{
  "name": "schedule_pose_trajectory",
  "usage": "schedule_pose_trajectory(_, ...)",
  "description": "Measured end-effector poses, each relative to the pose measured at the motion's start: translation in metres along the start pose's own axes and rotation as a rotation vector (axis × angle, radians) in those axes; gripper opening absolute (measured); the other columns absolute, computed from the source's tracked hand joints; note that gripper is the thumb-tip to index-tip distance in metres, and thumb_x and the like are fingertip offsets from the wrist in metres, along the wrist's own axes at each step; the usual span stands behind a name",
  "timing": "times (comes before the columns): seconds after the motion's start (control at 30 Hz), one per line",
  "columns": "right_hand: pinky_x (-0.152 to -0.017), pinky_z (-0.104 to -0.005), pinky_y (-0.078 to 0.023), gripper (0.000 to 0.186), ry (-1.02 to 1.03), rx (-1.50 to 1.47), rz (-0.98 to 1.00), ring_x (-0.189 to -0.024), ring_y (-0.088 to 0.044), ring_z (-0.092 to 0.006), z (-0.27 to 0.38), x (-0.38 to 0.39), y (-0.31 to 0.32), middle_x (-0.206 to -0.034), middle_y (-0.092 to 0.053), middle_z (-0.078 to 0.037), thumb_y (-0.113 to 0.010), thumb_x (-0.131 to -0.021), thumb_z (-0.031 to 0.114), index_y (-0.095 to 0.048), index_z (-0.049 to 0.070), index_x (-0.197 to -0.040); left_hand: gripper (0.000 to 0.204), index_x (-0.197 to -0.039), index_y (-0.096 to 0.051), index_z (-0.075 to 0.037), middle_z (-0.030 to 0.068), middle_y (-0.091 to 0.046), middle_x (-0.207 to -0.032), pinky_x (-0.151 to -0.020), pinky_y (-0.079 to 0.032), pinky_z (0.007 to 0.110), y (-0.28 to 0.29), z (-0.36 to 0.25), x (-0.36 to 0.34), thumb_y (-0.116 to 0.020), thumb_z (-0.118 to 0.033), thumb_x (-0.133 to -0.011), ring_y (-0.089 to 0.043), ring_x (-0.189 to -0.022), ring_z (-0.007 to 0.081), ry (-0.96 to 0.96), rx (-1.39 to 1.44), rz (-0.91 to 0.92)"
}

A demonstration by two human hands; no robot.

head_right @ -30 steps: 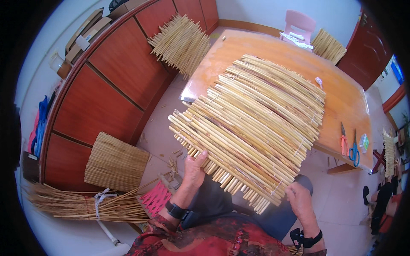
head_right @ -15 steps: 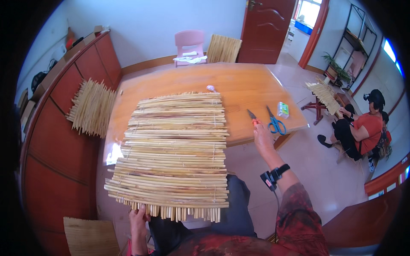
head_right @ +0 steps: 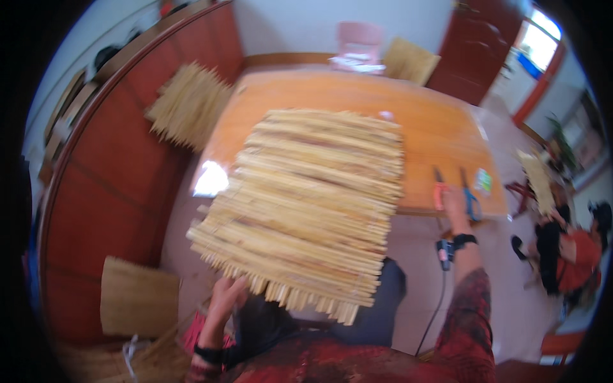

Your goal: The person weaves together lengths of straw using white string to create a mat, using scissors to trim the ends of the straw and the string as they progress.

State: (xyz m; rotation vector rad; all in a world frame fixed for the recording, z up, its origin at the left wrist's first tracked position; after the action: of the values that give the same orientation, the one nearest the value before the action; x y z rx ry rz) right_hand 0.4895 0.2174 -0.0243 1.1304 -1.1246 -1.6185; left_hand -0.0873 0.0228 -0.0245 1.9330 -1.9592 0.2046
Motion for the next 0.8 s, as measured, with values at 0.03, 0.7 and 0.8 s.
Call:
schedule_pose_trajectory(0.03,-0.061,-0.0449,-0.045,0.028,-0.034,-0.01,-0.017,-0.075,-0.059,-0.0392,0.022,0.006,0.007,-0.081,-0.059,-0.024,-0.047,-0.077,0.021,-0.06,-0.004,-0.077,0.042,-0.055,-0.051,-0.004,0.0044,-0.05,-0.047,-0.036,-0.036,0.025,-0.003,-0.003,0.002,-0.052,-0.034,-0.085,-0.046,-0.038,0.0109,0.09,0.045,-0.066)
schedule_pose_trajectory(0.7,-0.07,-0.0319,-0.042,0.018,0.661,-0.609,0.488,-0.078,-0.053,-0.0259,0.307,0.24,0.052,-0.081,-0.053,-0.012,-0.051,-0.082,0.01,-0.057,0.002,-0.096,0.028,-0.102,-0.054,0.0,0.0034,-0.059,-0.081,-0.054,-0.042,0.019,-0.044,-0.012,0.035,-0.049,-0.025,-0.089,-0.053,-0.063,0.0069,-0.084,0.399,0.308)
schedule_pose_trajectory(0.8,-0.067,-0.0347,-0.042,0.017,0.734,-0.626,0.429,-0.076,-0.052,-0.0281,0.32,0.242,0.046,-0.082,-0.052,-0.013,-0.053,-0.081,0.009,-0.057,0.001,-0.095,0.027,-0.1,-0.054,-0.001,0.0031,-0.06,-0.085,-0.056,-0.043,0.019,-0.049,-0.014,0.029,-0.048,-0.025,-0.09,-0.055,-0.066,0.0073,-0.105,0.405,0.442)
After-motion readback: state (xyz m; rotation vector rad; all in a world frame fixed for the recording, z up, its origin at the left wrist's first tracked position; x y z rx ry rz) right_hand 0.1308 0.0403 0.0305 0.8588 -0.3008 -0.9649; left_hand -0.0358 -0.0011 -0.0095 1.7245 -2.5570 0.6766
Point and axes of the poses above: each hand's wrist, its own x-axis away from the middle knuckle, its own y-axis out of the back of the hand, z = x × y, the point moved 1 cm from there along -x, towards the middle knuckle
